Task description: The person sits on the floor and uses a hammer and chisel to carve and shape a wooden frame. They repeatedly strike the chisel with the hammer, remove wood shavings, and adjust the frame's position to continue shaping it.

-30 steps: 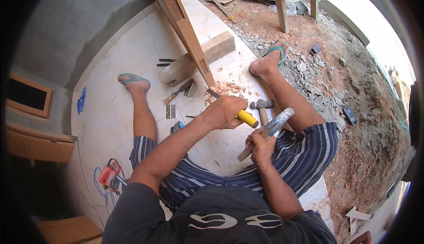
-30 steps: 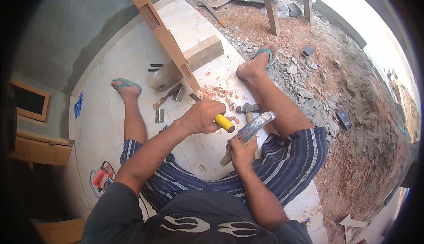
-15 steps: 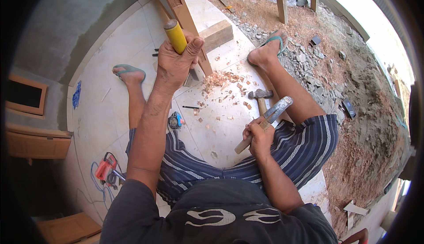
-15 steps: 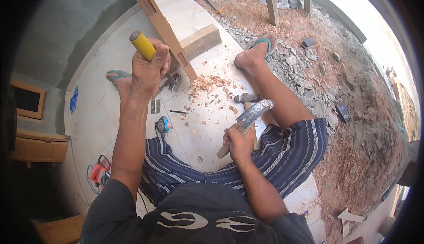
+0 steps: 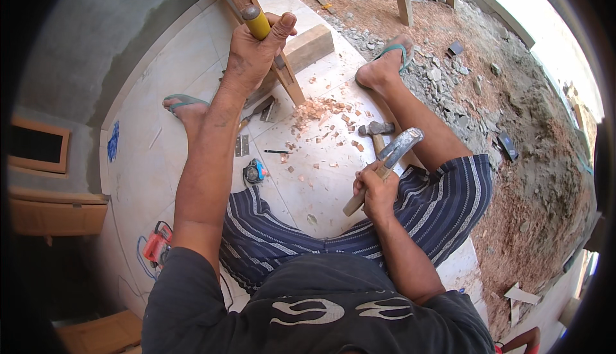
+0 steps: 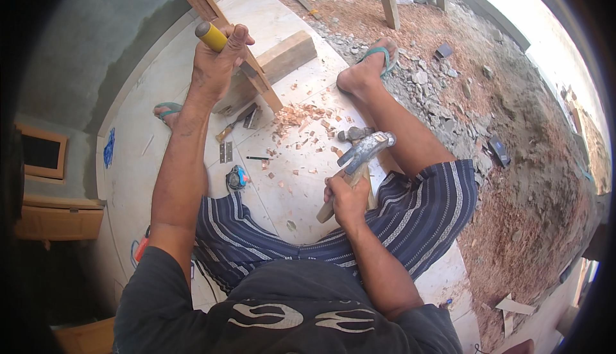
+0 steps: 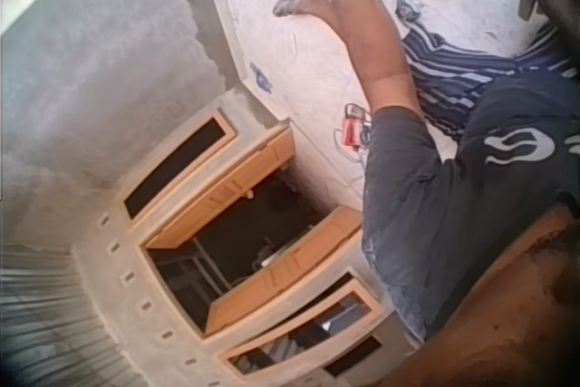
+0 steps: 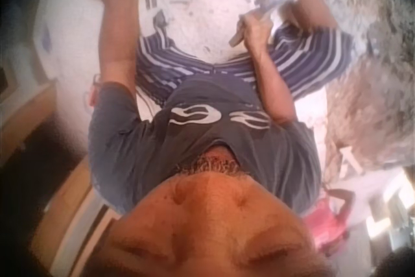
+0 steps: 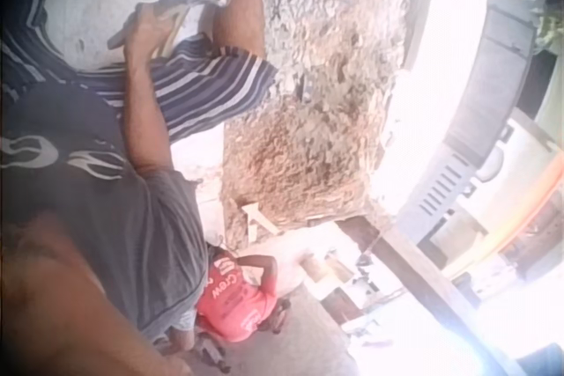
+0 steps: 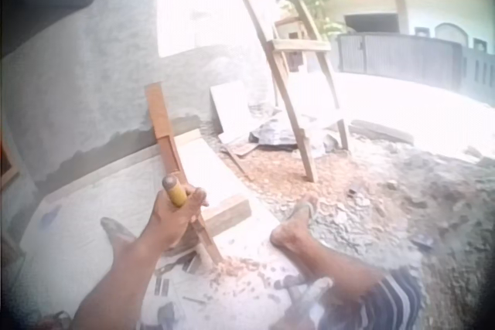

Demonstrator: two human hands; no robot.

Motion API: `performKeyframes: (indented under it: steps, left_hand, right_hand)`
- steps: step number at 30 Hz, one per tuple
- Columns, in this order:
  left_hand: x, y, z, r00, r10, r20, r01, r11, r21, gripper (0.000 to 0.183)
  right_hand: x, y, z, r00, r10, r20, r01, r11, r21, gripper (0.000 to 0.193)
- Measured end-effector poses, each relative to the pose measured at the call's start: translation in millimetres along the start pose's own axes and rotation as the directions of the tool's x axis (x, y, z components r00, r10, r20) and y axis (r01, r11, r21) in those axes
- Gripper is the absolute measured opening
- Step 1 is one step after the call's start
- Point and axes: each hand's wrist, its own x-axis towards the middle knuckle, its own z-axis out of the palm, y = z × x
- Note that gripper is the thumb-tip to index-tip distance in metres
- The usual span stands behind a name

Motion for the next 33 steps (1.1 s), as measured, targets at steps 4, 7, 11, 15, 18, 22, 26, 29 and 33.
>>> performKeyframes:
  steps: [4,7,11,15,18,22,26,29,33]
  left_hand:
    - [4.0,-4.0,-1.1,0.998,-0.042,0.053,0.039,0.998,0.045,0.044]
    - [6.5,-4.6,6.2,0.998,0.036,0.059,-0.045,0.984,0.171,0.044]
    - [6.1,-3.1,9.8,0.988,-0.018,0.155,-0.022,0.966,0.257,0.040]
    - [8.4,12.2,18.4,0.962,-0.123,0.243,0.042,0.948,0.316,0.033]
    - [6.6,7.0,15.7,0.955,-0.036,0.296,-0.024,0.980,0.196,0.037]
    - [6.3,-11.4,5.9,0.923,0.114,0.368,-0.176,0.974,0.141,0.039]
    - [3.4,-6.6,10.9,0.902,0.196,0.385,-0.241,0.968,0.074,0.035]
    - [1.8,-30.9,-2.5,0.925,0.209,0.316,-0.284,0.934,0.214,0.028]
    - [19.3,-36.1,-7.1,0.936,0.148,0.319,-0.198,0.972,0.129,0.025]
  right_hand:
    - [-1.6,-4.2,1.2,1.000,0.010,0.002,-0.010,1.000,-0.014,0.012]
    - [-4.3,-10.0,-0.2,0.999,0.020,0.046,-0.014,0.992,-0.122,0.013]
    - [-7.7,-48.2,4.4,0.977,-0.048,0.209,0.124,0.922,-0.366,0.031]
    - [3.7,-85.6,14.2,0.878,-0.328,0.349,0.464,0.763,-0.450,0.053]
    - [5.9,-136.8,40.4,0.615,-0.649,0.448,0.788,0.491,-0.371,0.064]
    - [3.0,-153.1,69.0,0.439,-0.814,0.381,0.896,0.430,-0.114,0.073]
    - [29.7,-152.9,87.4,0.282,-0.806,0.520,0.948,0.149,-0.283,0.071]
    - [17.9,-172.8,95.2,0.598,-0.496,0.629,0.801,0.371,-0.469,0.069]
    - [22.9,-170.7,103.1,0.294,-0.788,0.541,0.942,0.145,-0.301,0.060]
